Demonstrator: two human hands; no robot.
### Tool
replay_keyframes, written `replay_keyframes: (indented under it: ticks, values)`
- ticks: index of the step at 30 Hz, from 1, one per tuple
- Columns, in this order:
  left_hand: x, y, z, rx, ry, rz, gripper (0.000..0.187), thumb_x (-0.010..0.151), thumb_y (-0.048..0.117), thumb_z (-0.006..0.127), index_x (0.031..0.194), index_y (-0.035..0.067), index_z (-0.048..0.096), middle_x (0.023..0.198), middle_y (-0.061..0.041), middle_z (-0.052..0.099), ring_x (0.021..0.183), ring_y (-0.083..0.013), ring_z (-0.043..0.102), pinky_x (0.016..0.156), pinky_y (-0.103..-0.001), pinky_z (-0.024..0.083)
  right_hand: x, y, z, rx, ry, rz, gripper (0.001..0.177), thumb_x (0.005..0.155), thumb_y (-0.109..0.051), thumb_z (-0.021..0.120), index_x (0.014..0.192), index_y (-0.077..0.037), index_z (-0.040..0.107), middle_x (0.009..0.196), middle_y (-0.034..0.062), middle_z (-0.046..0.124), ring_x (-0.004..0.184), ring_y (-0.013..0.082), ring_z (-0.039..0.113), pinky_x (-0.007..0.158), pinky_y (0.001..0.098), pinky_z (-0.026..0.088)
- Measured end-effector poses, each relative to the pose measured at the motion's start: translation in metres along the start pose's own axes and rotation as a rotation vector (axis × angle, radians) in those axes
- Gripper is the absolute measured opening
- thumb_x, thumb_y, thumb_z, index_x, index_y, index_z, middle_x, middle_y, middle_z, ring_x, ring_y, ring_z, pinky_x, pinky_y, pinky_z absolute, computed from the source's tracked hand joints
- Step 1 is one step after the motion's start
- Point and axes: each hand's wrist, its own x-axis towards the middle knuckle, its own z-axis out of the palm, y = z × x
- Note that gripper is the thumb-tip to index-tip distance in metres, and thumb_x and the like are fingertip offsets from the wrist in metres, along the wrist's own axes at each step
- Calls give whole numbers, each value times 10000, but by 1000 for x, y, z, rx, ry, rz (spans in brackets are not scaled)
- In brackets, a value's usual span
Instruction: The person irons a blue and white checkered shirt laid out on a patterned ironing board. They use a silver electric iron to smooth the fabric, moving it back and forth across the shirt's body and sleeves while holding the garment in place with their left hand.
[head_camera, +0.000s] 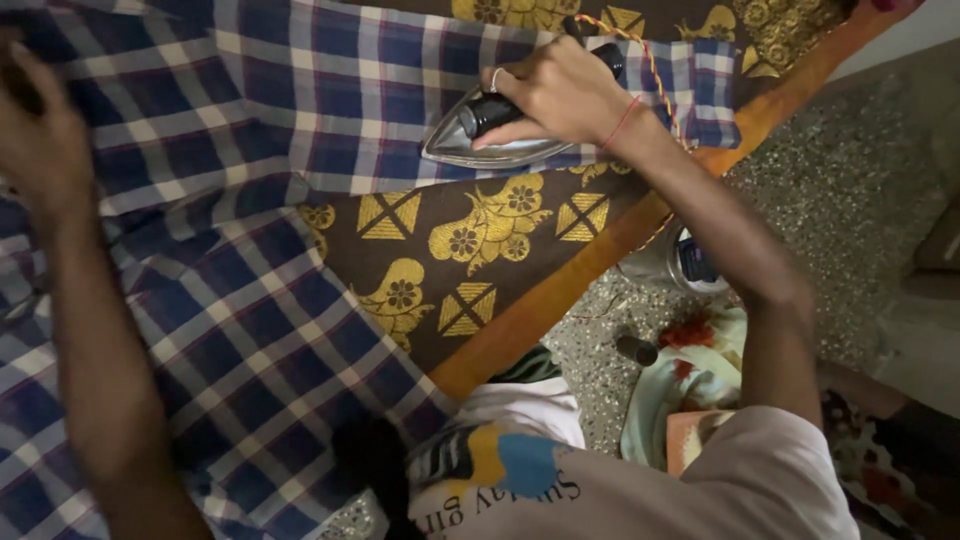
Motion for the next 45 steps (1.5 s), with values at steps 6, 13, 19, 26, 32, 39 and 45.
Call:
replay_keyframes:
  ticks: [6, 13, 19, 26, 32, 39, 45]
  values:
    - [16, 21, -7, -292, 54, -144, 212, 1210, 90, 508, 1300, -21, 665, 1185, -162, 723, 1022, -308, 707, 907, -408, 580, 38, -23, 1, 61, 72, 8, 838, 1051, -777, 433, 1140, -22, 786, 577, -5, 632, 381, 78, 515, 408, 263, 446]
    - [38, 43, -29, -132, 100, 1, 220, 1016, -72, 527, 1175, -46, 676, 1058, -176, 705, 979, -305, 692, 834, -401, 530, 109, -57, -9, 208, 81, -37, 810, 1047, -761, 443, 1120, -17, 755, 620, 21, 642, 408, 117, 547, 415, 273, 453]
    - [51, 55, -39, -55, 131, 39, 161, 986, -53, 562, 1082, -44, 691, 988, -178, 683, 876, -319, 662, 768, -432, 494, 170, -92, -24, 125, 278, -83, 817, 1032, -773, 468, 1138, -10, 738, 625, 33, 642, 419, 129, 558, 429, 279, 448]
    - [59, 64, -40, -89, 141, 42, 102, 1045, -31, 612, 1054, -38, 714, 825, -152, 630, 644, -221, 566, 605, -376, 420, 213, -115, -16, 118, 475, 87, 775, 1053, -759, 490, 1086, -19, 721, 638, 39, 633, 481, 145, 565, 484, 280, 457]
    - [44, 44, -32, -222, 163, -48, 83, 1098, -7, 656, 1017, -24, 664, 797, -113, 566, 638, -184, 536, 621, -337, 414, 273, -133, 13, 186, 649, 449, 578, 947, -650, 554, 869, -118, 764, 485, 15, 547, 387, 136, 461, 404, 302, 379]
    - [42, 31, -23, -376, 165, -122, 81, 1111, -25, 691, 1031, -33, 683, 762, -101, 531, 672, -184, 526, 690, -366, 428, 309, -152, 19, 59, 674, 421, 468, 1001, -506, 634, 784, -105, 740, 514, 69, 570, 415, 232, 511, 422, 396, 410]
    - [50, 36, -33, -176, 122, -9, 139, 941, -22, 575, 1005, -25, 698, 857, -114, 666, 758, -195, 653, 713, -360, 489, 283, -141, 1, 375, 635, 314, 311, 971, -428, 685, 971, -130, 772, 705, 84, 704, 582, 234, 663, 566, 396, 512]
